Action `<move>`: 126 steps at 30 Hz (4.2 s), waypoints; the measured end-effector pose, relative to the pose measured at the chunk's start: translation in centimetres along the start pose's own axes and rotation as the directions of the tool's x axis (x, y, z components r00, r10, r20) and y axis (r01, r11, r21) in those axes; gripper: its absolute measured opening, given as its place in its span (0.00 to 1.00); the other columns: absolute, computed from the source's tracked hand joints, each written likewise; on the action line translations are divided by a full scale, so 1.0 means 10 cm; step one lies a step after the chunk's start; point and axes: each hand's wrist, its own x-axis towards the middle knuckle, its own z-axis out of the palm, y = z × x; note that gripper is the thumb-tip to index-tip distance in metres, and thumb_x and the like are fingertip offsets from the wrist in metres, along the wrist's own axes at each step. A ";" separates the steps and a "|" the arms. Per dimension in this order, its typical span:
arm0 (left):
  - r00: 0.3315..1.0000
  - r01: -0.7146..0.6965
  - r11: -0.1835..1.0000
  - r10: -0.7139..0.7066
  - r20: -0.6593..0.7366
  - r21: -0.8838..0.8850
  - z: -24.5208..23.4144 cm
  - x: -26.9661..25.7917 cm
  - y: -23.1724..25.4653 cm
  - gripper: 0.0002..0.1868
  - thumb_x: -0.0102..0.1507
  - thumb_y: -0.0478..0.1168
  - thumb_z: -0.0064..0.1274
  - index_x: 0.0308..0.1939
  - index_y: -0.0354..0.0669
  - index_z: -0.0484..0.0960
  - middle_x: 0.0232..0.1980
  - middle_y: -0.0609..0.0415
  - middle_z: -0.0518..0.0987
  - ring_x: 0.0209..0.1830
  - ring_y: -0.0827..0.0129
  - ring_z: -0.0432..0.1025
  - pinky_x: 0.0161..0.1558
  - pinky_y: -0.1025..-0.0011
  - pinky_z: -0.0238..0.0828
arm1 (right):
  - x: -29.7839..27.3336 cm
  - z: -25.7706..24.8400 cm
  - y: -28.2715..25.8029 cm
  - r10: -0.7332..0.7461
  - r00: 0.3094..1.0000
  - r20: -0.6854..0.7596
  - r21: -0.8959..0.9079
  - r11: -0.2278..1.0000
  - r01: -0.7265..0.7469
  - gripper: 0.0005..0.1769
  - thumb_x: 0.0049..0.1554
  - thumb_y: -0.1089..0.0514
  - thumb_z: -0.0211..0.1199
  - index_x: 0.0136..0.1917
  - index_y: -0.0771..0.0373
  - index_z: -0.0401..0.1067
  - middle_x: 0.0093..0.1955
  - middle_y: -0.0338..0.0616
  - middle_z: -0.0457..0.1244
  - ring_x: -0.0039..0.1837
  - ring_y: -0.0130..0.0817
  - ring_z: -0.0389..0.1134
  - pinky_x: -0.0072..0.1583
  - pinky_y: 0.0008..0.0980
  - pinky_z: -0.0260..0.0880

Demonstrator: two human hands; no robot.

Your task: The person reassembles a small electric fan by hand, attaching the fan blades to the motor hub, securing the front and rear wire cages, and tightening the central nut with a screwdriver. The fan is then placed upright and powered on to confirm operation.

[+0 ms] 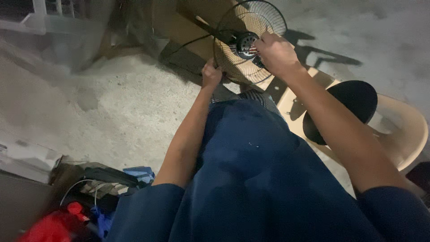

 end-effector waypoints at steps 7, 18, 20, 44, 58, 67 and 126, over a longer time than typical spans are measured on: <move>0.999 0.045 0.999 -0.046 -0.027 -0.020 -0.01 -0.03 0.08 0.30 0.63 0.35 0.57 0.68 0.29 0.68 0.66 0.31 0.73 0.66 0.42 0.68 0.66 0.57 0.66 | 0.01 0.05 0.01 -0.010 0.999 0.032 -0.017 1.000 0.010 0.15 0.54 0.65 0.63 0.55 0.65 0.74 0.52 0.52 0.64 0.55 0.50 0.70 0.55 0.45 0.73; 0.989 0.144 0.988 -0.143 0.024 -0.049 -0.21 -0.17 0.39 0.33 0.64 0.39 0.57 0.71 0.29 0.66 0.65 0.33 0.75 0.64 0.49 0.72 0.66 0.61 0.69 | 0.05 0.16 0.04 0.001 0.999 0.034 -0.038 0.999 0.000 0.09 0.57 0.64 0.64 0.53 0.63 0.76 0.53 0.52 0.64 0.56 0.50 0.70 0.55 0.45 0.74; 0.993 0.118 0.992 -0.119 -0.012 -0.047 -0.21 -0.21 0.45 0.32 0.63 0.38 0.59 0.68 0.29 0.68 0.68 0.34 0.72 0.67 0.47 0.68 0.65 0.60 0.66 | 0.06 0.17 0.05 -0.022 1.000 -0.012 -0.033 0.999 0.021 0.08 0.58 0.63 0.64 0.52 0.63 0.75 0.54 0.53 0.64 0.56 0.50 0.71 0.53 0.44 0.74; 0.871 -0.330 0.926 0.374 0.319 -0.185 -0.34 0.04 1.58 0.16 0.63 0.34 0.65 0.55 0.38 0.82 0.47 0.48 0.84 0.44 0.65 0.74 0.49 0.67 0.74 | 0.28 -0.19 0.05 -0.104 0.982 0.156 0.038 0.994 0.100 0.26 0.52 0.64 0.67 0.65 0.63 0.72 0.61 0.54 0.68 0.56 0.48 0.73 0.55 0.43 0.76; 0.955 -0.064 0.991 0.026 0.295 0.117 -0.32 0.10 1.47 0.24 0.61 0.43 0.65 0.60 0.48 0.79 0.60 0.49 0.80 0.58 0.58 0.75 0.55 0.63 0.72 | 0.62 -0.05 -0.09 0.250 0.808 0.534 -0.176 0.967 -0.183 0.33 0.64 0.34 0.54 0.41 0.64 0.81 0.35 0.54 0.70 0.40 0.48 0.74 0.42 0.47 0.75; 0.981 -0.134 0.990 0.140 0.133 -0.048 0.44 0.27 0.82 0.24 0.63 0.41 0.62 0.62 0.45 0.79 0.62 0.49 0.82 0.60 0.58 0.77 0.59 0.64 0.74 | 0.38 -0.11 -0.06 0.056 0.990 0.130 -0.198 0.980 -0.030 0.33 0.50 0.35 0.57 0.58 0.57 0.82 0.45 0.50 0.70 0.43 0.44 0.73 0.40 0.38 0.73; 0.974 -0.002 0.999 -0.007 0.228 0.042 0.68 0.39 0.70 0.41 0.61 0.41 0.59 0.76 0.43 0.57 0.77 0.47 0.58 0.77 0.56 0.55 0.74 0.65 0.53 | 0.28 0.21 -0.02 -0.065 0.988 0.140 -0.307 0.946 0.106 0.15 0.51 0.55 0.69 0.47 0.67 0.76 0.46 0.55 0.66 0.45 0.46 0.72 0.40 0.39 0.74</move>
